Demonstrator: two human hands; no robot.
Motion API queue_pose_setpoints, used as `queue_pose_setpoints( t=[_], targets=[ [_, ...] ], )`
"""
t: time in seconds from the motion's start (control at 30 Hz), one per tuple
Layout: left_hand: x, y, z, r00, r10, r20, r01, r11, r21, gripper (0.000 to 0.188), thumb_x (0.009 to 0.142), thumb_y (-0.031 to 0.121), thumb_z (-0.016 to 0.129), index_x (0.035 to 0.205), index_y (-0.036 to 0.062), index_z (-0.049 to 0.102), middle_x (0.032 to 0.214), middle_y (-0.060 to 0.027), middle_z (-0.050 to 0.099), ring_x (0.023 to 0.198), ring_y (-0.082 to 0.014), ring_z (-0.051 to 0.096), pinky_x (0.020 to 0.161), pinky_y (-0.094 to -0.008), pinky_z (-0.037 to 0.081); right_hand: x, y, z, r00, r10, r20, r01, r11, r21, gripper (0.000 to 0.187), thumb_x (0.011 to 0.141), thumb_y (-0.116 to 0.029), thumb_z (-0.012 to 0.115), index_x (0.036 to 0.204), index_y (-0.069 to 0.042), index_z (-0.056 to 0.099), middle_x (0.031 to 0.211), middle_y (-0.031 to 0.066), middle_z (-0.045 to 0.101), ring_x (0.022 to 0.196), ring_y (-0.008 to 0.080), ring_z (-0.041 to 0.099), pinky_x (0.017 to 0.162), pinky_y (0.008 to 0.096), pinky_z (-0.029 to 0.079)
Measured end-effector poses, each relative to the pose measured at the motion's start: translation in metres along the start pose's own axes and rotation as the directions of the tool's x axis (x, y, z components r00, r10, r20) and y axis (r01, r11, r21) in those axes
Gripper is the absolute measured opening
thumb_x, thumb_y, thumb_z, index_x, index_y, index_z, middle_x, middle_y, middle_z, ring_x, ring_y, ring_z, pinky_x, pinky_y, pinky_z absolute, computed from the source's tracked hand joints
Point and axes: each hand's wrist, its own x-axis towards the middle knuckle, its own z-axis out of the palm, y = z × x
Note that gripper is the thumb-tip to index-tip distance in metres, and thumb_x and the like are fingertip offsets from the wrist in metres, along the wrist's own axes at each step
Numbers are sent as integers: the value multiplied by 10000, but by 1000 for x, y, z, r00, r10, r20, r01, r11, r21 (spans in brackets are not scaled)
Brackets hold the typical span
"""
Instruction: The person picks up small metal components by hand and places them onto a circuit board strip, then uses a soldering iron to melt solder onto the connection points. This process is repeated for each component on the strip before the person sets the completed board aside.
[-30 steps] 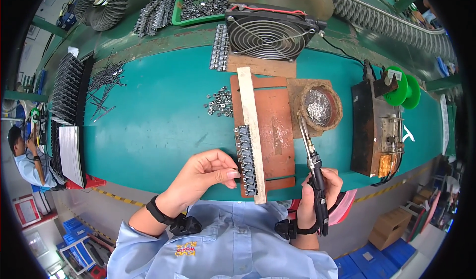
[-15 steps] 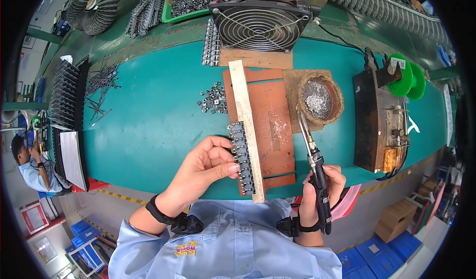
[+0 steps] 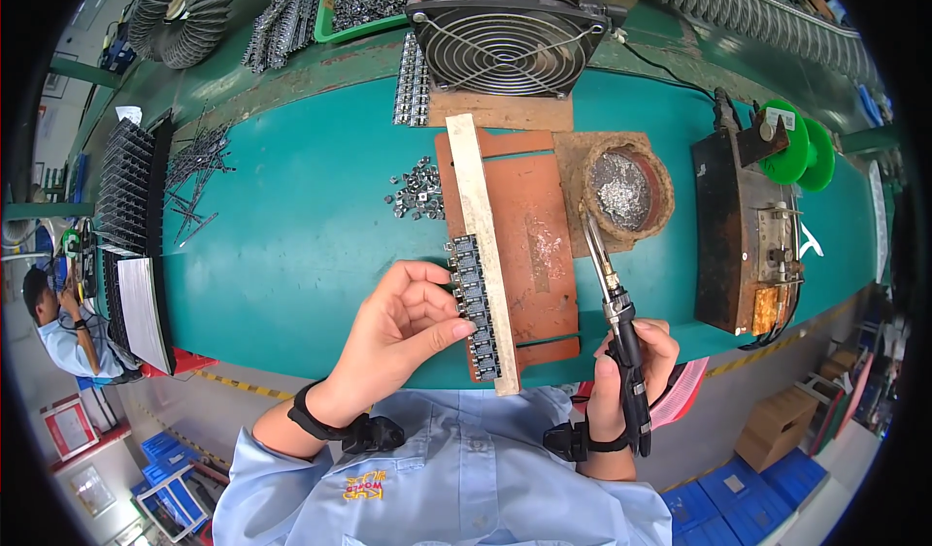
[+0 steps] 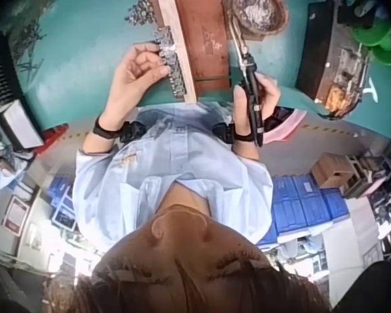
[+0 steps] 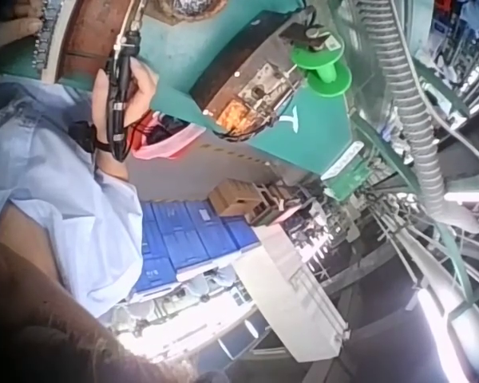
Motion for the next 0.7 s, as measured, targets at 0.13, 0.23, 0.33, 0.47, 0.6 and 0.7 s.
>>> queue_pose_setpoints(
  t=[0.13, 0.23, 0.33, 0.47, 0.6, 0.7],
  targets=[
    [-2, 4, 0, 1000, 0, 12, 0, 1000, -12, 313, 813, -37, 562, 1074, 5, 395, 858, -30, 555, 829, -86, 551, 755, -210, 438, 0, -1, 0, 1000, 4, -5, -4, 1000, -1, 425, 757, -217, 626, 1073, -34, 409, 889, 87, 422, 671, 133, 464, 606, 243, 394],
    [0, 3, -3, 1000, -8, 30, 9, 999, -35, 297, 820, -37, 551, 1071, 3, 397, 857, -34, 559, 829, -90, 553, 761, -215, 439, -1, -1, 0, 1000, 3, -9, -3, 1000, -5, 425, 759, -224, 625, 1072, -33, 409, 888, 87, 420, 670, 133, 463, 606, 242, 393],
    [1, 0, -7, 999, -17, 49, 20, 998, -55, 285, 825, -37, 541, 1069, 0, 399, 854, -38, 564, 829, -94, 554, 768, -220, 438, 0, -1, 1, 1000, -2, -10, 2, 1000, -6, 427, 761, -232, 626, 1071, -33, 410, 887, 86, 418, 670, 132, 462, 606, 242, 392],
    [3, -3, -9, 997, -38, 67, 44, 994, -100, 282, 823, -38, 543, 1063, -1, 402, 850, -40, 567, 828, -94, 554, 775, -219, 435, -1, -1, 0, 1000, 13, -5, -13, 1000, -12, 439, 760, -248, 632, 1073, -34, 410, 888, 84, 415, 667, 131, 462, 603, 241, 391],
    [3, -7, -10, 997, -34, 76, 42, 994, -101, 268, 827, -32, 540, 1057, 4, 405, 847, -38, 567, 822, -98, 557, 769, -223, 439, -1, -2, 2, 999, 33, -26, -32, 999, 18, 453, 757, -263, 639, 1076, -35, 410, 891, 83, 412, 663, 131, 462, 599, 242, 390],
    [1, -9, -7, 991, 137, 8, -137, 986, 90, 254, 833, -21, 537, 1050, 11, 408, 851, -40, 567, 813, -101, 561, 758, -227, 446, -1, -2, 2, 998, 43, -36, -43, 999, 21, 463, 753, -274, 642, 1078, -37, 411, 897, 82, 410, 659, 131, 462, 593, 244, 387]
  ],
)
